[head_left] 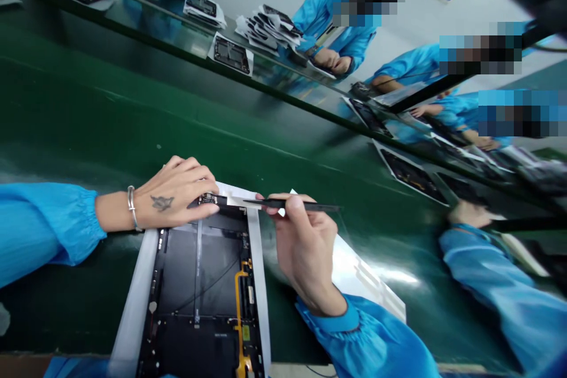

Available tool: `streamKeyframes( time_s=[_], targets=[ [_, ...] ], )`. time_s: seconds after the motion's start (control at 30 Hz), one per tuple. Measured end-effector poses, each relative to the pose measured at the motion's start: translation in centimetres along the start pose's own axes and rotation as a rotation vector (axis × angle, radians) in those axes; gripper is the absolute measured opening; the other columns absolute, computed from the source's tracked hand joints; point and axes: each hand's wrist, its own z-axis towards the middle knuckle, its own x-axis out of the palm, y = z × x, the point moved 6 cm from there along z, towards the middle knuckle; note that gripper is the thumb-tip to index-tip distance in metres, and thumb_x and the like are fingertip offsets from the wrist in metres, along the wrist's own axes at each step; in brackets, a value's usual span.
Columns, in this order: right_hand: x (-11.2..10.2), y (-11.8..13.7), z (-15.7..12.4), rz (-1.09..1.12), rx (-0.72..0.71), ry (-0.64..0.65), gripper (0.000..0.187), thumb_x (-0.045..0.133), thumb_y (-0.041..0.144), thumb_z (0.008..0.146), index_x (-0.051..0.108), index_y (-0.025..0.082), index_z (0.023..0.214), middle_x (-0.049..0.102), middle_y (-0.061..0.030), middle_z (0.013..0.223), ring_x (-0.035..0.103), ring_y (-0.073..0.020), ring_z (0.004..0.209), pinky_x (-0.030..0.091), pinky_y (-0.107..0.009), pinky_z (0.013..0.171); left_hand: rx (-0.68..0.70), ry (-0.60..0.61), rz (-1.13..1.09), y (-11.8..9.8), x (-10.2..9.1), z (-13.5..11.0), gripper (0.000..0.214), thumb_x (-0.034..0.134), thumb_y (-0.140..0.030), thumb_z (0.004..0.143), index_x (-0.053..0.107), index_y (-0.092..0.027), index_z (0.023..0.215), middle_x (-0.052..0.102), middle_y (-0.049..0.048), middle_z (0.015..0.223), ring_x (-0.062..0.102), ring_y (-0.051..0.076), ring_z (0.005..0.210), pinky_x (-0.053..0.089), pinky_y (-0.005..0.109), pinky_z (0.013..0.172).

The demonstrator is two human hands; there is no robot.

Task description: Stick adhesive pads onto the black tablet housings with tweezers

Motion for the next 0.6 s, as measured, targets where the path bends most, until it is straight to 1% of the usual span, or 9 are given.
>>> streamKeyframes(
  time_s=[0.07, 0.13, 0.23, 0.3, 0.33, 0.4, 0.47, 0.53, 0.6],
  targets=[
    [0.4, 0.5, -0.4, 0.013, -0.051, 0.021, 0.025, 0.072, 0.046, 0.085, 0.073, 0.023, 0.076, 0.066, -0.0016, 0.073, 0.063, -0.0178, 0.074, 0.052, -0.036, 0.076, -0.168, -0.023, -0.191, -0.5, 0.1, 0.2, 0.023, 0.064, -0.040, 0.092, 0.066, -0.018, 0.099, 0.071, 0.0037, 0.103, 0.058, 0.023, 0.100, 0.039, 0.035, 0.087],
    [0.6, 0.8, -0.6, -0.006, -0.082, 0.043, 0.026, 0.071, 0.048, 0.086, 0.073, 0.024, 0.077, 0.067, -0.0019, 0.073, 0.064, -0.0193, 0.076, 0.053, -0.038, 0.077, -0.279, -0.027, -0.352, -1.0, 0.4, 0.4, 0.017, 0.065, -0.035, 0.090, 0.064, -0.018, 0.087, 0.070, 0.0005, 0.090, 0.060, 0.020, 0.088, 0.040, 0.030, 0.079],
    [0.1, 1.5, -0.5, -0.041, -0.165, 0.000, 0.023, 0.072, 0.048, 0.085, 0.074, 0.025, 0.079, 0.068, -0.0023, 0.077, 0.063, -0.0187, 0.072, 0.053, -0.039, 0.075, -0.314, -0.068, -0.451, -1.2, 0.2, 0.6, 0.015, 0.059, -0.018, 0.088, 0.058, -0.018, 0.073, 0.064, -0.0030, 0.073, 0.056, 0.013, 0.069, 0.037, 0.025, 0.067],
    [-0.4, 2.0, -0.3, -0.095, -0.233, -0.006, 0.020, 0.072, 0.046, 0.084, 0.074, 0.026, 0.083, 0.069, -0.0030, 0.082, 0.062, -0.0192, 0.073, 0.053, -0.039, 0.073, -0.284, -0.059, -0.436, -1.1, 0.0, 0.7, 0.017, 0.058, -0.010, 0.083, 0.055, -0.018, 0.068, 0.060, -0.0046, 0.066, 0.053, 0.012, 0.064, 0.036, 0.025, 0.067],
    [-0.4, 2.2, -0.2, -0.132, -0.255, 0.014, 0.019, 0.072, 0.045, 0.085, 0.075, 0.026, 0.084, 0.070, -0.0036, 0.084, 0.063, -0.0202, 0.075, 0.053, -0.039, 0.073, -0.271, -0.047, -0.423, -1.0, -0.1, 0.8, 0.017, 0.058, -0.008, 0.081, 0.054, -0.018, 0.067, 0.059, -0.0049, 0.065, 0.053, 0.012, 0.064, 0.036, 0.025, 0.068],
    [-0.3, 2.3, -0.2, -0.183, -0.263, 0.088, 0.019, 0.071, 0.045, 0.086, 0.075, 0.027, 0.085, 0.071, -0.0048, 0.085, 0.063, -0.0225, 0.082, 0.053, -0.040, 0.073, -0.281, -0.032, -0.450, -0.8, -0.2, 0.7, 0.013, 0.061, -0.012, 0.081, 0.055, -0.018, 0.072, 0.062, -0.0041, 0.070, 0.055, 0.013, 0.069, 0.038, 0.026, 0.069],
    [0.0, 2.0, -0.4, -0.160, -0.241, 0.147, 0.018, 0.069, 0.044, 0.088, 0.076, 0.027, 0.087, 0.071, -0.0049, 0.085, 0.063, -0.0230, 0.085, 0.052, -0.039, 0.073, -0.336, -0.019, -0.574, -0.6, 0.1, 0.6, 0.008, 0.066, -0.022, 0.083, 0.058, -0.019, 0.083, 0.066, -0.0022, 0.079, 0.059, 0.015, 0.076, 0.041, 0.025, 0.069],
    [0.3, 1.7, -0.6, -0.106, -0.209, 0.175, 0.017, 0.070, 0.043, 0.089, 0.077, 0.028, 0.088, 0.071, -0.0046, 0.084, 0.064, -0.0227, 0.085, 0.052, -0.039, 0.075, -0.403, -0.002, -0.729, -0.5, 0.8, 0.5, 0.020, 0.069, -0.033, 0.083, 0.058, -0.018, 0.092, 0.067, -0.0005, 0.085, 0.061, 0.015, 0.079, 0.043, 0.025, 0.068],
    [0.7, 1.3, -0.7, -0.092, -0.175, 0.191, 0.018, 0.070, 0.045, 0.088, 0.078, 0.028, 0.088, 0.072, -0.0047, 0.084, 0.065, -0.0232, 0.087, 0.052, -0.040, 0.079, -0.439, 0.016, -0.855, -0.5, 1.4, 0.5, 0.021, 0.067, -0.034, 0.083, 0.058, -0.018, 0.093, 0.066, -0.0003, 0.084, 0.061, 0.015, 0.077, 0.043, 0.024, 0.067]
  ],
)
